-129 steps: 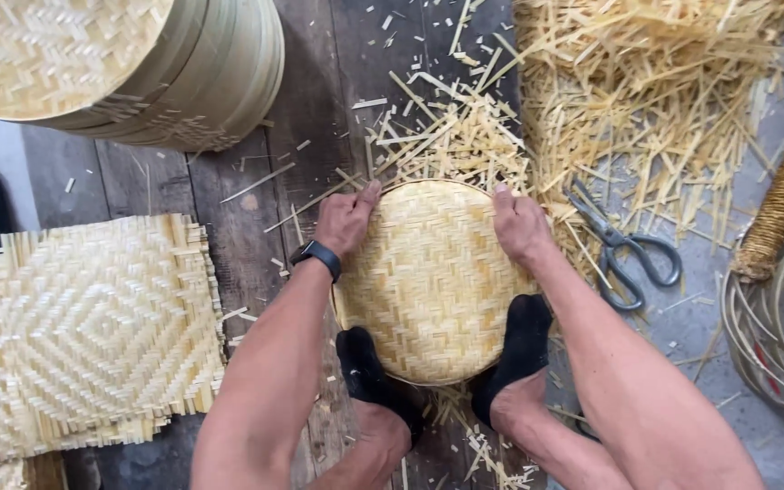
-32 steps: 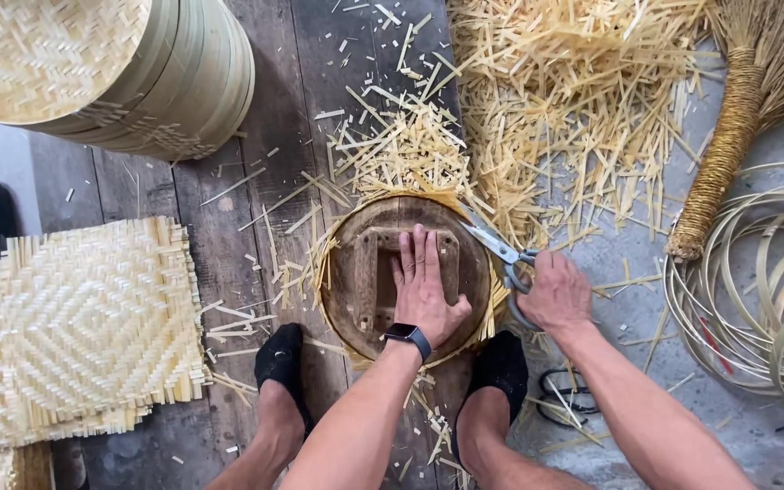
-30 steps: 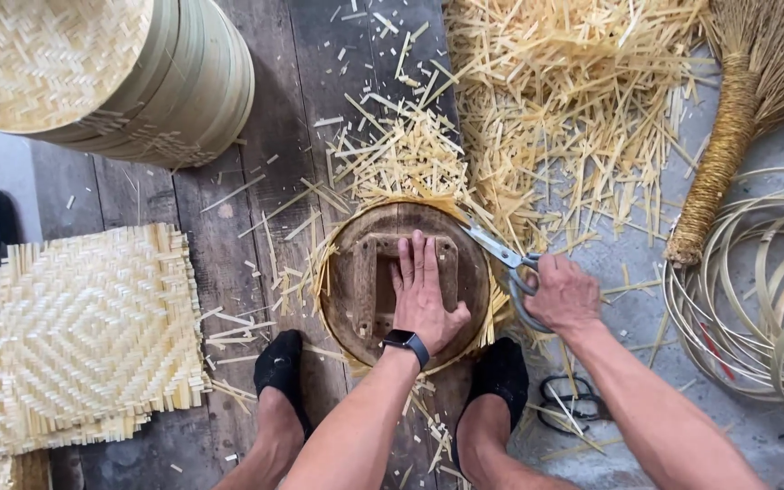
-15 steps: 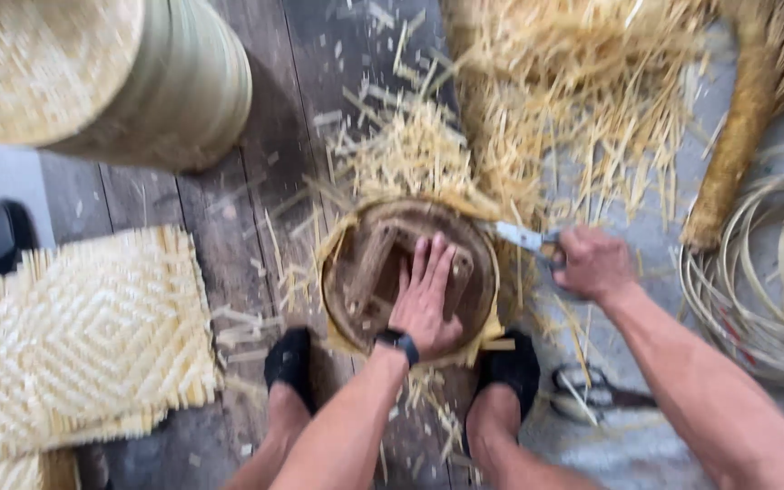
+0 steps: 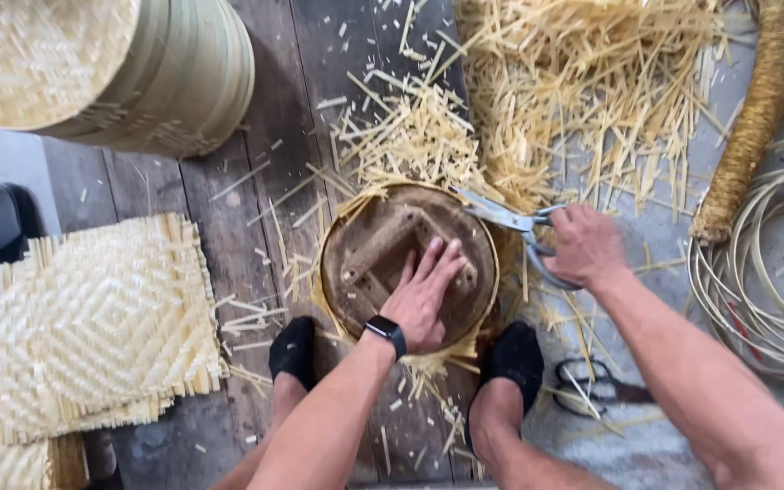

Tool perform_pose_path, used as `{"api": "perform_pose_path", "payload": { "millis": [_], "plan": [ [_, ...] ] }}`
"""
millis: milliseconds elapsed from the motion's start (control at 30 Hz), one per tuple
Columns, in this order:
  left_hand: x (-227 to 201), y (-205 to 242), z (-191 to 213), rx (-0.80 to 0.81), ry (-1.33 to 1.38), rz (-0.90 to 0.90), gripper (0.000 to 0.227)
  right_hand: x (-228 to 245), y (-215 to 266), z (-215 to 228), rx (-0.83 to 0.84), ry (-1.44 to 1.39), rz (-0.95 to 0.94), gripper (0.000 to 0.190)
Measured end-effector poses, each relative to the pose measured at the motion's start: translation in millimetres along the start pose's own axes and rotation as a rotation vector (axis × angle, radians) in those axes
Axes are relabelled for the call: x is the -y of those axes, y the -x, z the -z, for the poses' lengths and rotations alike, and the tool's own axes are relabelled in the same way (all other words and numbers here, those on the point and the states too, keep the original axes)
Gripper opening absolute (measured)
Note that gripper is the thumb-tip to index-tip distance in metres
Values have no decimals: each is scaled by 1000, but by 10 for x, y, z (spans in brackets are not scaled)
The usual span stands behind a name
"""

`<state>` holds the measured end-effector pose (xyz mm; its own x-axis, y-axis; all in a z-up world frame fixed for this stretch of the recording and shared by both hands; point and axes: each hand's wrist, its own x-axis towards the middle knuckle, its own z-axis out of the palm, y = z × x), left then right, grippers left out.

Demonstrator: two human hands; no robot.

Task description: Assembling and trimming woven bamboo components to create basket parts.

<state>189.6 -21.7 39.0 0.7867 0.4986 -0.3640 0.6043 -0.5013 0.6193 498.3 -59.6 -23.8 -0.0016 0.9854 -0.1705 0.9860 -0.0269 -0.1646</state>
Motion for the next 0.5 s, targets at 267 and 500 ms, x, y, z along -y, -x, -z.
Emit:
{"api": "perform_pose_path", "payload": {
  "millis": [267,500],
  "plan": [
    [187,50,-44,56,-471,-122,115,-126,-29,-305,281,7,-70,21],
    [-352,-379,-236,-214,370,809,122,225,-90,128,52,39,-13,51]
  ]
}}
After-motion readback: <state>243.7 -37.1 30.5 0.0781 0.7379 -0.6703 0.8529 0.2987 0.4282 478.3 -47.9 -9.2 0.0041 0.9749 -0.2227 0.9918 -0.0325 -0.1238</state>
